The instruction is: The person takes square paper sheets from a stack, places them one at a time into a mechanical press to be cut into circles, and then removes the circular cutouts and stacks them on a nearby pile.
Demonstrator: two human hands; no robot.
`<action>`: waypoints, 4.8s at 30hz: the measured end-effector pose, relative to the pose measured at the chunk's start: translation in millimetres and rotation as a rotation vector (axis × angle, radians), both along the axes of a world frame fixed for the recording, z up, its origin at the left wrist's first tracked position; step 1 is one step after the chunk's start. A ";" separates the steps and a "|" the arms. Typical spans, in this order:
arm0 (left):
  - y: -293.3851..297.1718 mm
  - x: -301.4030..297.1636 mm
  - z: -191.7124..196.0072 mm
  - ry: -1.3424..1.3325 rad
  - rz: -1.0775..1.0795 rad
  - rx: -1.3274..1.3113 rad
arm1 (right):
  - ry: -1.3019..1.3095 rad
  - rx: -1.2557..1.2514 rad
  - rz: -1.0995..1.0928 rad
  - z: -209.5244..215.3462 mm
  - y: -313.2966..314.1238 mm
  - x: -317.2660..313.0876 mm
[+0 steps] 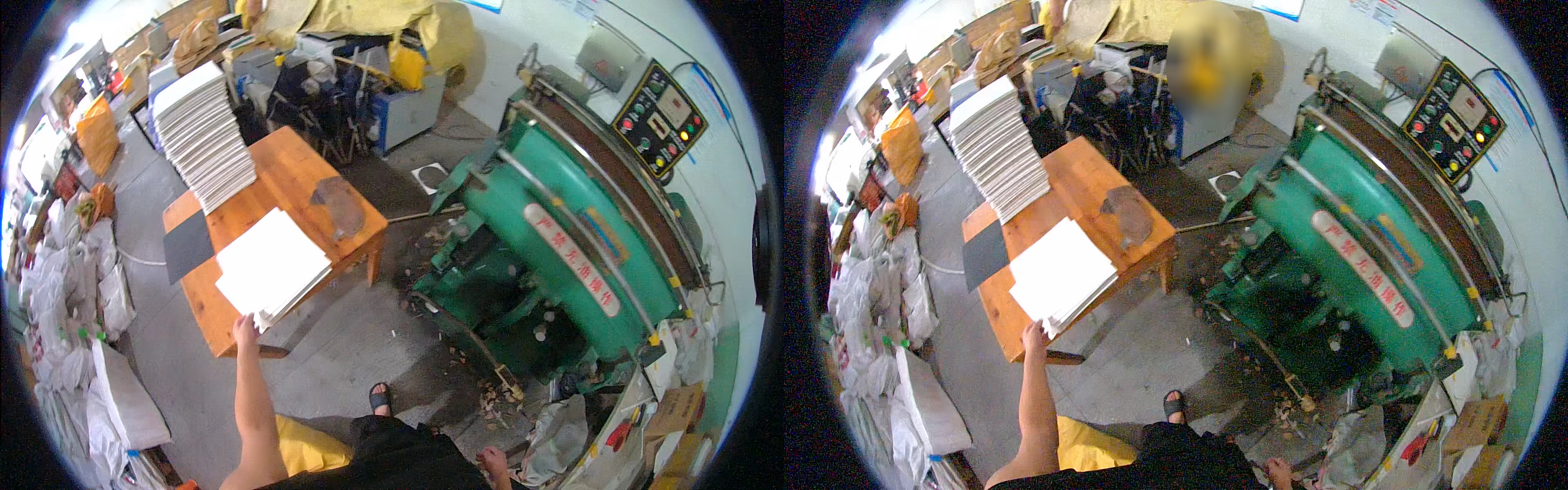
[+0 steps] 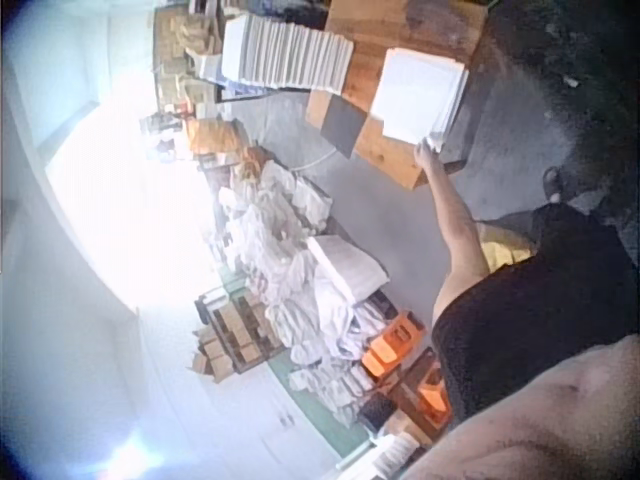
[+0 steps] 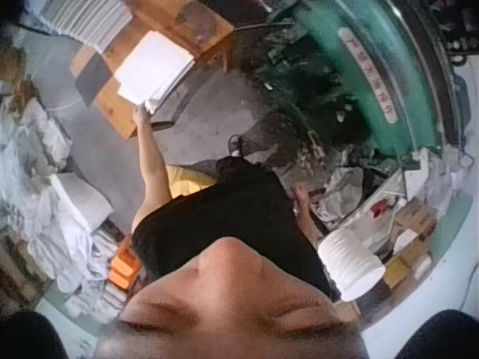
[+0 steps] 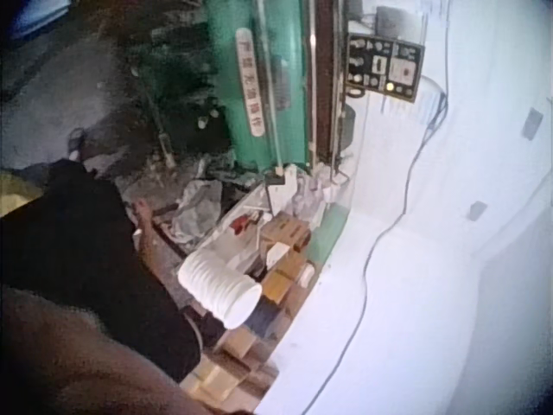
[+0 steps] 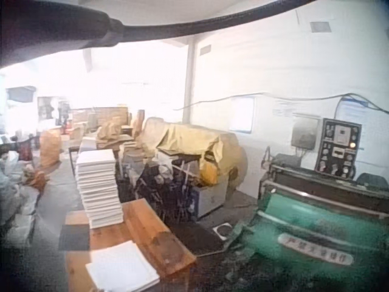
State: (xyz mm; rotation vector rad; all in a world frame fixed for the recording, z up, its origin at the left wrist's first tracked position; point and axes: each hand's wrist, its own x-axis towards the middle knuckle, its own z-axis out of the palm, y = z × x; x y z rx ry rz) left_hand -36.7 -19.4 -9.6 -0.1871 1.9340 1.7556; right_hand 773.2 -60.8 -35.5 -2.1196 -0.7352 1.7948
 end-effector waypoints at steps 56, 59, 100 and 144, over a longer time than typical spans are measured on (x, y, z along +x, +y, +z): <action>393.4 742.7 105.9 0.868 -1.449 0.071 | 0.148 0.865 -1.190 213.5 107.4 187.5; 428.3 786.0 106.2 1.343 -1.498 -0.061 | -0.050 0.886 -1.091 238.4 108.7 165.6; 40.5 1028.5 379.4 -1.005 -2.617 0.590 | -1.370 -0.689 -1.169 160.0 -475.8 -53.0; 18.2 50.9 -13.2 0.640 -0.061 -0.519 | -0.133 -0.051 0.181 7.3 0.4 60.9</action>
